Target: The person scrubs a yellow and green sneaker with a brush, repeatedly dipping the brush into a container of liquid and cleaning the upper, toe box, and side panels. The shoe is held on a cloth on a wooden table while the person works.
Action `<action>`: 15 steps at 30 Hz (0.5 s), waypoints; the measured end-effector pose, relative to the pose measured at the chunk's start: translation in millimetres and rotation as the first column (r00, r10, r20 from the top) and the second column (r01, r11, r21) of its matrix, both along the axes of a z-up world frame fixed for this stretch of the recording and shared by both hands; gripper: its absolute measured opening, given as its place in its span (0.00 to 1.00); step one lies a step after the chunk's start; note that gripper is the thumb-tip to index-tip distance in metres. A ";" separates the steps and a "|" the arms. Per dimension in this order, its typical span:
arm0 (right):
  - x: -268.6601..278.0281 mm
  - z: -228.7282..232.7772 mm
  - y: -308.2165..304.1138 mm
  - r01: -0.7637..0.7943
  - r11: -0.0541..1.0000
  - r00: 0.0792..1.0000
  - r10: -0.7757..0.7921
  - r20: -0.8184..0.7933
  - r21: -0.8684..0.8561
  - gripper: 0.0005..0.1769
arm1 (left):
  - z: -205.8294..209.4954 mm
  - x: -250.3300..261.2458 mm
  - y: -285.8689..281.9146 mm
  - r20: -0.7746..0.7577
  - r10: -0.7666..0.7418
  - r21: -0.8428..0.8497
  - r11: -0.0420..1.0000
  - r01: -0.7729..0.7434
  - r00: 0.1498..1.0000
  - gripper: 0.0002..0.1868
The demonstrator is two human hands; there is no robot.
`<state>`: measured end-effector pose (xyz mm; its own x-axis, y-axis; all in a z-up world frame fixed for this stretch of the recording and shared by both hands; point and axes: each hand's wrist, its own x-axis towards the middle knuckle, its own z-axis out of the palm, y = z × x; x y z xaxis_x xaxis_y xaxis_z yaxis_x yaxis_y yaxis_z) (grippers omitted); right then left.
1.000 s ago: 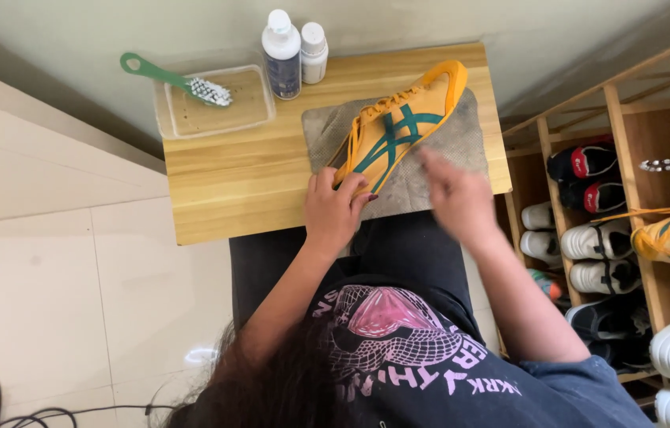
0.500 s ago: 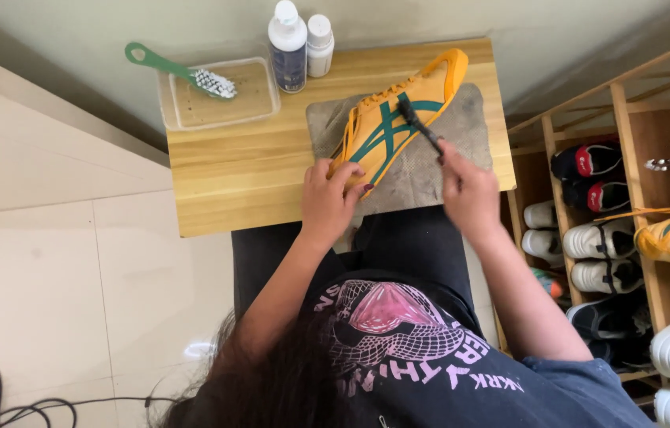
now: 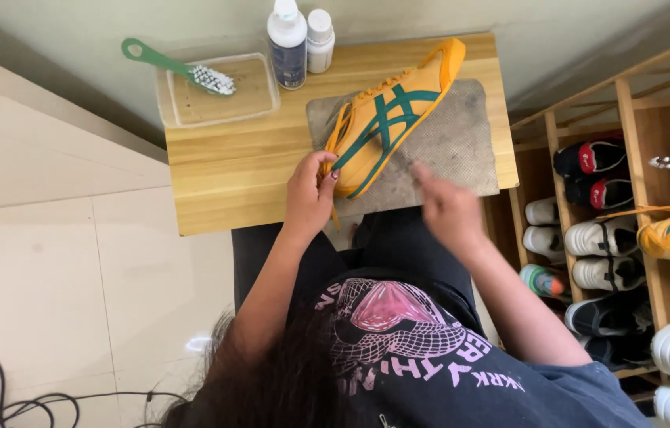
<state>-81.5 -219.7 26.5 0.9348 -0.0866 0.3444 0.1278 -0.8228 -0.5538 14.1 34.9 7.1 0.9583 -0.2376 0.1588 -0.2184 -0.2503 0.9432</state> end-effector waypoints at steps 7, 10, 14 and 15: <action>10.8 -27.9 -0.2 -0.042 0.964 0.998 0.028 0.056 0.263 0.17 | 4.5 1.9 2.4 -0.114 0.036 -0.011 0.999 -0.037 0.993 0.15; 17.3 -36.3 -18.9 -0.038 0.986 0.995 0.022 0.096 0.163 0.18 | 4.0 1.4 3.7 -0.161 0.031 -0.010 0.999 -0.033 0.986 0.15; 17.6 -27.0 -1.8 -0.094 0.968 0.993 0.076 0.085 0.233 0.18 | -8.6 5.6 2.6 -0.088 0.016 -0.107 0.994 -0.025 0.996 0.23; 12.0 -20.8 10.9 -0.128 0.955 0.992 0.124 0.033 0.267 0.19 | -11.1 4.5 2.5 -0.087 0.010 -0.175 0.984 -0.025 0.996 0.26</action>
